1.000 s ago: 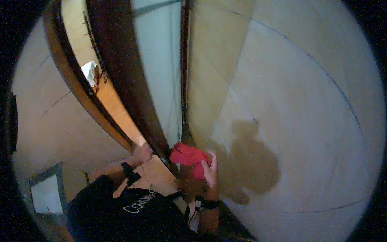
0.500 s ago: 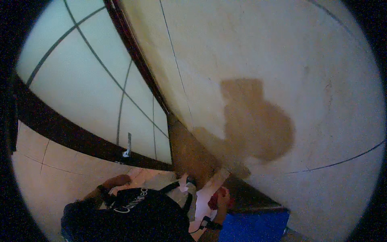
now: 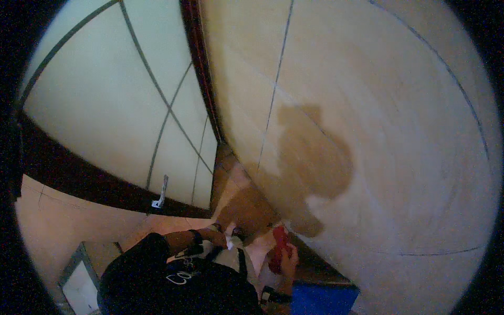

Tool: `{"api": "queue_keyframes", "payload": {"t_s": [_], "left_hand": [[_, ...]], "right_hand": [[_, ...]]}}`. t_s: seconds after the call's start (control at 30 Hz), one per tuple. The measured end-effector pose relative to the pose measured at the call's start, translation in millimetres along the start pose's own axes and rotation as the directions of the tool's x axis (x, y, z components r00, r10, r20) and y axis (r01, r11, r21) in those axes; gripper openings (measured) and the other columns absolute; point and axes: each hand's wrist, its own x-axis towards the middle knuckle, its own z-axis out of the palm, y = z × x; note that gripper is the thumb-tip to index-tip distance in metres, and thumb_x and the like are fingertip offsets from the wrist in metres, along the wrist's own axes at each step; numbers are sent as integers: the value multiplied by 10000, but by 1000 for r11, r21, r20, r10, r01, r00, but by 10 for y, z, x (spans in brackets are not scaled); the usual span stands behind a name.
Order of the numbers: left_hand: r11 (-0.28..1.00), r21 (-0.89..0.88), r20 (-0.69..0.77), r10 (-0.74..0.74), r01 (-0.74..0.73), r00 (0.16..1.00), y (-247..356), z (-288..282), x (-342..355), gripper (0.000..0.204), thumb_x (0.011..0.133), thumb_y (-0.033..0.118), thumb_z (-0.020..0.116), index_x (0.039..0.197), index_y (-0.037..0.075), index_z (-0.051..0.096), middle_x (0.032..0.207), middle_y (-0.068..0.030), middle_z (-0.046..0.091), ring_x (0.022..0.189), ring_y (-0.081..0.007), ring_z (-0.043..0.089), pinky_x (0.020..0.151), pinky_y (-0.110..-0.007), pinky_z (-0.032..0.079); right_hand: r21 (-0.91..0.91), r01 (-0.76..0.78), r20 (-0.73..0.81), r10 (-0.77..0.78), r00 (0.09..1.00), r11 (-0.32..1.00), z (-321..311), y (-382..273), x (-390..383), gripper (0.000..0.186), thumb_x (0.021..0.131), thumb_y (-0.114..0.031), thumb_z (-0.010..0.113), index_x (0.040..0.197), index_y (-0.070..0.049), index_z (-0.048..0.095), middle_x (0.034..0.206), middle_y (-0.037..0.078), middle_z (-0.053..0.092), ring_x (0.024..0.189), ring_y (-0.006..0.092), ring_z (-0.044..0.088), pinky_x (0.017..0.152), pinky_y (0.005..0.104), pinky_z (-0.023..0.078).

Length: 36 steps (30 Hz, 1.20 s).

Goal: Wiping a wall and a bedside table with a cloth in a bedroom.

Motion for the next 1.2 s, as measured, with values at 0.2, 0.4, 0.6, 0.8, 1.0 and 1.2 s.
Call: {"api": "queue_keyframes", "payload": {"t_s": [0.2,0.4,0.6,0.8,1.0,1.2], "left_hand": [[976,-215,-105,13,-35,994,-190,-260,-455,337,972,194,392,1229,16,519,1292,-159,481,1172,-279,449,985,-391,353],[623,-730,-59,-467,281,882,1011,-1030,-1093,509,944,410,390,1250,25,522,1273,-149,530,1191,-282,480,1028,-391,336],[934,-356,-319,-117,-4,941,141,-298,-622,567,938,468,371,1285,39,503,1356,-167,466,1239,-305,440,1059,-394,294],[629,-642,19,-559,439,829,916,-887,-836,614,928,517,386,1333,61,460,1379,-145,451,1262,-292,420,1054,-387,298],[668,-701,-141,-470,248,871,1344,-1036,-1287,812,838,678,417,1361,56,423,1414,-154,395,1293,-289,372,1070,-359,251],[712,-676,-273,-482,190,833,502,-477,-941,499,881,443,490,1230,89,525,1301,-137,504,1193,-286,481,972,-377,367]], "right_hand": [[47,-92,43,90,995,995,163,-296,253,263,795,-119,637,1038,-27,599,993,98,599,944,188,554,850,319,448],[57,-84,120,77,990,995,162,-475,312,262,798,-109,636,1042,-22,599,1033,101,594,970,200,550,870,324,438],[-21,68,75,-67,995,997,163,70,491,267,826,-117,623,1073,-21,590,1052,109,603,980,214,554,886,331,435],[-22,-3,61,4,998,1000,103,119,350,252,841,-122,610,1077,-39,585,1036,113,611,957,224,564,866,333,441],[95,-62,9,61,998,994,147,225,139,213,825,-70,606,1034,-32,597,998,65,605,947,168,551,843,301,441],[29,6,12,-6,1000,1000,298,537,241,257,839,-181,615,1046,-30,591,1000,97,616,917,211,559,845,329,442]]}}
